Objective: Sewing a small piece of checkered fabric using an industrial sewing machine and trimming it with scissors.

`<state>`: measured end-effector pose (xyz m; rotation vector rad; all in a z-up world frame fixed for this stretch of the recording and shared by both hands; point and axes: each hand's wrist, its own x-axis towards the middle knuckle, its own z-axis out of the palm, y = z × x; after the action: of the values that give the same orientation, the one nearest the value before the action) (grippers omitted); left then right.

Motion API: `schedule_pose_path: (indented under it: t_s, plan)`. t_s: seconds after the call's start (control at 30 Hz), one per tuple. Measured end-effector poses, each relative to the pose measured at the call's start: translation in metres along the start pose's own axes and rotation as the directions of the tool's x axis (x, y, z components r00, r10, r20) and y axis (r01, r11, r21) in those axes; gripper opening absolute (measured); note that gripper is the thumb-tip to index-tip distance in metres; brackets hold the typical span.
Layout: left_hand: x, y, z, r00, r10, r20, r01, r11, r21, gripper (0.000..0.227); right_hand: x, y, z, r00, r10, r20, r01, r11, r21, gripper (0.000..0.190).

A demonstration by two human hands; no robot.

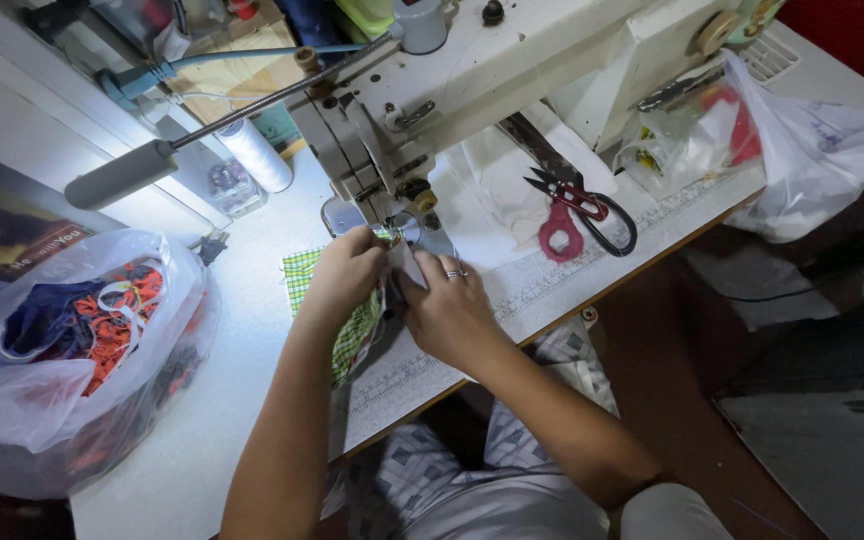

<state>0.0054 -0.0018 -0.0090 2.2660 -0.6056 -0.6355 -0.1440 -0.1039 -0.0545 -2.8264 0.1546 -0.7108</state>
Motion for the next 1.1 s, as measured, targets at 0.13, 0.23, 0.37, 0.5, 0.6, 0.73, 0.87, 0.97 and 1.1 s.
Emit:
schedule_pose_path:
  t_s: [0.13, 0.23, 0.37, 0.5, 0.6, 0.73, 0.87, 0.97, 1.1]
  plan:
    - [0.009, -0.020, 0.004, 0.999, 0.008, -0.035, -0.013, 0.989, -0.147, 0.024, -0.007, 0.013, 0.008, 0.988, 0.154, -0.023, -0.154, 0.988, 0.010, 0.042]
    - [0.008, -0.022, 0.003, 0.998, 0.015, -0.055, -0.027, 0.975, -0.223, 0.019, -0.013, 0.006, -0.005, 0.970, 0.232, 0.072, -0.230, 0.973, -0.028, 0.051]
    - [0.012, -0.030, 0.004, 0.997, 0.048, -0.067, -0.067, 0.944, -0.323, 0.016, -0.014, -0.016, -0.014, 0.986, 0.169, 0.009, -0.169, 0.985, -0.040, 0.046]
    - [0.011, -0.029, 0.004, 0.996, 0.046, -0.073, -0.071, 0.921, -0.382, 0.015, -0.019, -0.020, 0.007, 0.990, 0.133, -0.053, -0.134, 0.990, -0.034, 0.027]
    - [0.012, -0.033, 0.002, 0.998, 0.052, -0.045, -0.065, 0.926, -0.371, 0.016, -0.020, -0.024, 0.013, 0.996, 0.059, -0.064, -0.063, 0.995, -0.071, 0.027]
    - [0.005, -0.025, -0.003, 0.997, 0.075, -0.032, -0.081, 0.929, -0.361, 0.017, -0.019, -0.020, 0.018, 0.997, -0.002, -0.074, 0.000, 1.000, -0.026, 0.025]
    - [-0.005, -0.015, -0.005, 0.995, 0.102, -0.021, -0.103, 0.932, -0.347, 0.018, -0.015, -0.025, -0.010, 0.998, 0.029, -0.059, -0.029, 1.000, 0.004, 0.032]
    - [-0.016, -0.001, -0.015, 0.994, 0.101, -0.035, -0.107, 0.952, -0.288, 0.017, -0.021, -0.010, -0.009, 0.997, 0.051, -0.057, -0.048, 0.997, 0.056, 0.043]
    - [-0.010, -0.005, -0.016, 0.992, 0.122, -0.006, -0.122, 0.979, -0.165, 0.017, -0.009, 0.012, -0.002, 0.992, 0.122, -0.031, -0.121, 0.992, 0.029, 0.035]
